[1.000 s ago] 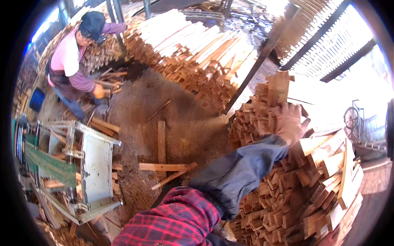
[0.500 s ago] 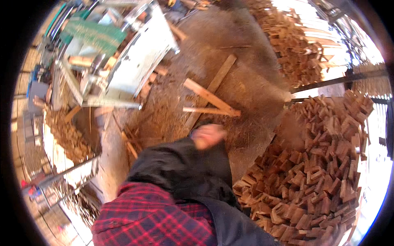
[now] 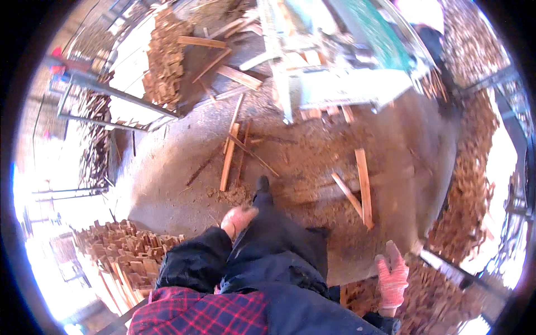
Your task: The person gathers loose wooden planks from a pile on the floor, aligns them into neat bundles, and stacks them onto a larger pile of processed wood. The person wears gloves and works in a repetitive cycle of gathering, aligning, and stacking.
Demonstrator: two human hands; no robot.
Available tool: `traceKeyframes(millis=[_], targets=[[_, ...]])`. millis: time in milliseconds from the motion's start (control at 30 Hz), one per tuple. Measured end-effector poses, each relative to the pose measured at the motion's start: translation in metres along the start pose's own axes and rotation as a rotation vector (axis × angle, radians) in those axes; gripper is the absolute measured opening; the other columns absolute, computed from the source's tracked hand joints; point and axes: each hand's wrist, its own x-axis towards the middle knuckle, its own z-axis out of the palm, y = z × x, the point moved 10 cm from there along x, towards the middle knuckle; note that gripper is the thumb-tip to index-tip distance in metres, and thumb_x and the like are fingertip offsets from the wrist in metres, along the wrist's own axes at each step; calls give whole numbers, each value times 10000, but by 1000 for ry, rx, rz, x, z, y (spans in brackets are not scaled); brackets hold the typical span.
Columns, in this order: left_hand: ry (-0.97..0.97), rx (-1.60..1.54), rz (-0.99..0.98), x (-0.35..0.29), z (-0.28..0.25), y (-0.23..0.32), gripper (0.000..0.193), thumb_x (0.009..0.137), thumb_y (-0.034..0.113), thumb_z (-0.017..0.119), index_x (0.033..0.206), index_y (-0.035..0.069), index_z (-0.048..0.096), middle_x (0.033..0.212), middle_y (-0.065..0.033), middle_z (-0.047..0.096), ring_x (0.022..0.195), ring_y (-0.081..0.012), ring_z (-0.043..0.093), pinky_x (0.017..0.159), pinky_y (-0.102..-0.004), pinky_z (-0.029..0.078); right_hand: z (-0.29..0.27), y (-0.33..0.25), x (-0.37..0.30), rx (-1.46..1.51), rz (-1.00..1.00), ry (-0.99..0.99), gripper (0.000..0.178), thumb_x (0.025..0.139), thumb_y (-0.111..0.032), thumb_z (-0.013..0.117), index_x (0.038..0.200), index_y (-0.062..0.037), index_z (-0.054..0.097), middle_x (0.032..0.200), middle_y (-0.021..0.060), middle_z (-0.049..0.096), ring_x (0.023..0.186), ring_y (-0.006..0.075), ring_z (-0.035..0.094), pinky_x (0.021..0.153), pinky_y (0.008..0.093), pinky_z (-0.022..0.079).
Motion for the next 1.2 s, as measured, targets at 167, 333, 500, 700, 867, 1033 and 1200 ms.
traceKeyframes(millis=[167,333,500,700,867,1033,1200], targets=[[-57,192,90,12,-73,-55,531,931,463,578,1228,28,652,1205,-178,684,1135,-309,636,961,-390,482,118,-127,55,-353,-184,-113,512,840,-330,747,1286,-108,629,1181,143,680,1070,335,650,922,443,505],[253,-317,-172,48,-187,-130,578,930,520,576,1160,-5,655,1177,-188,688,1072,-308,647,939,-385,487,281,-285,95,-466,-376,-538,501,848,-368,731,1272,-118,637,1175,136,680,1106,347,634,946,433,508],[246,-1090,-278,23,-191,-172,377,1016,284,517,1289,37,596,1219,-94,668,1084,-245,631,916,-326,481,396,-375,96,-465,-760,-760,516,883,-422,694,1272,-91,620,1148,157,673,1033,356,645,898,432,514],[113,-841,-481,-8,-106,-229,352,1008,258,521,1262,32,611,1207,-129,668,1073,-257,643,932,-319,484,463,-379,118,-554,-748,-938,532,900,-469,658,1248,-69,618,1147,186,667,1042,375,640,898,461,510],[182,-1097,-546,-3,-108,-211,391,982,308,572,1226,8,631,1106,-99,675,982,-213,626,880,-306,472,505,-361,158,-650,-695,-1009,538,898,-493,643,1251,-88,614,1126,187,675,1032,373,640,884,453,517],[304,-1371,-587,27,-121,-194,443,965,374,610,1220,14,656,915,-10,645,779,-114,545,707,-268,450,556,-323,189,-629,-625,-1086,543,905,-513,628,1239,-85,635,1161,178,678,1075,373,635,919,457,506],[375,-1184,-404,82,-133,-186,516,945,368,657,1269,-32,616,1120,-66,685,1003,-148,621,889,-288,482,629,-255,225,-712,-512,-1224,565,899,-507,642,1257,-71,631,1175,201,674,1109,383,627,962,441,496]])
